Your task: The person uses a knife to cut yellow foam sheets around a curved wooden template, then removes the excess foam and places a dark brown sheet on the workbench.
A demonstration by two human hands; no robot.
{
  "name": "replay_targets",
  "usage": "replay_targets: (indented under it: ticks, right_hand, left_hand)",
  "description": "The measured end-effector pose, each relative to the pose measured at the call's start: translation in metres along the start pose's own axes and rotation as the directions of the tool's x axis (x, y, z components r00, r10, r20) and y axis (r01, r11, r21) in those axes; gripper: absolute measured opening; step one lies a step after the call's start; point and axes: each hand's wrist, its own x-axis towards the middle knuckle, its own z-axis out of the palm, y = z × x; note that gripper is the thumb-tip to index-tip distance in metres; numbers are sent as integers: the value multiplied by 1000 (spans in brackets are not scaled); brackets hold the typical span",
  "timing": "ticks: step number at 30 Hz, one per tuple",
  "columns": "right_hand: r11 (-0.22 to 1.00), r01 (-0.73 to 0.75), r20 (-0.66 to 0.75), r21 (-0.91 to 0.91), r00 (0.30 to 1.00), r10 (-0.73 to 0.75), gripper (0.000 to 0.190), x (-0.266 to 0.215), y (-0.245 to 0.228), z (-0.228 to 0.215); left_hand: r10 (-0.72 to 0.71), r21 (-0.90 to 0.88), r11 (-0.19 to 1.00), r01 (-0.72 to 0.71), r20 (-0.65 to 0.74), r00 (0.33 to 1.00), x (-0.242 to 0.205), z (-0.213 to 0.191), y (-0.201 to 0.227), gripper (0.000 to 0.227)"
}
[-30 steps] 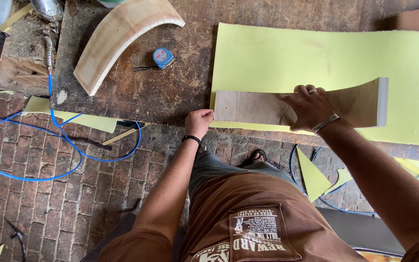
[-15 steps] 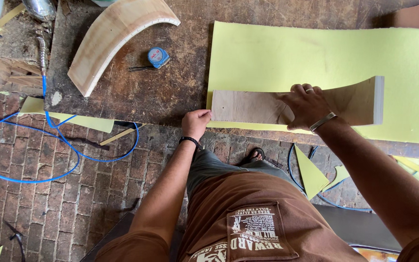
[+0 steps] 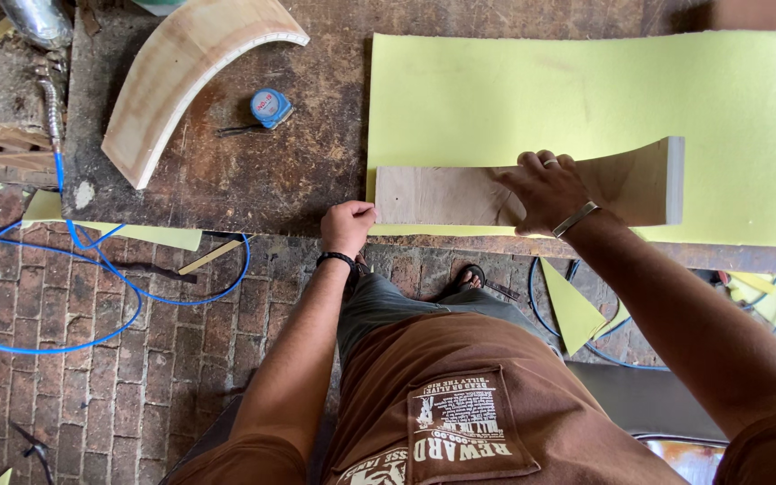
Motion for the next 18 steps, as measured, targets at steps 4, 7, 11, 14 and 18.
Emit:
replay_targets:
  ticks: [4, 7, 11, 14, 18]
  right_hand:
    - [1000, -14, -22, -2, 1000, 14, 117, 2, -2, 7]
    - [1000, -10, 6, 9, 1000, 10, 120, 5, 1, 15]
    - [1000, 13, -26, 25, 1000, -12, 117, 11, 7, 29]
    - [998, 25, -40, 65, 999, -23, 115, 13, 10, 39]
    - [987, 51, -42, 151, 998, -45, 115, 9, 16, 41]
  left_hand:
    - [18, 15, 1000, -18, 35, 999, 3, -7, 0, 19]
    - [46, 41, 998, -48, 37, 998, 4, -10, 0, 19]
    - [40, 39, 998, -42, 47, 998, 6, -11, 1, 28]
    - [8, -106, 994, -6, 26, 1000, 10, -10, 2, 52]
    - [16, -517, 846, 129, 266, 964, 11, -10, 12, 50]
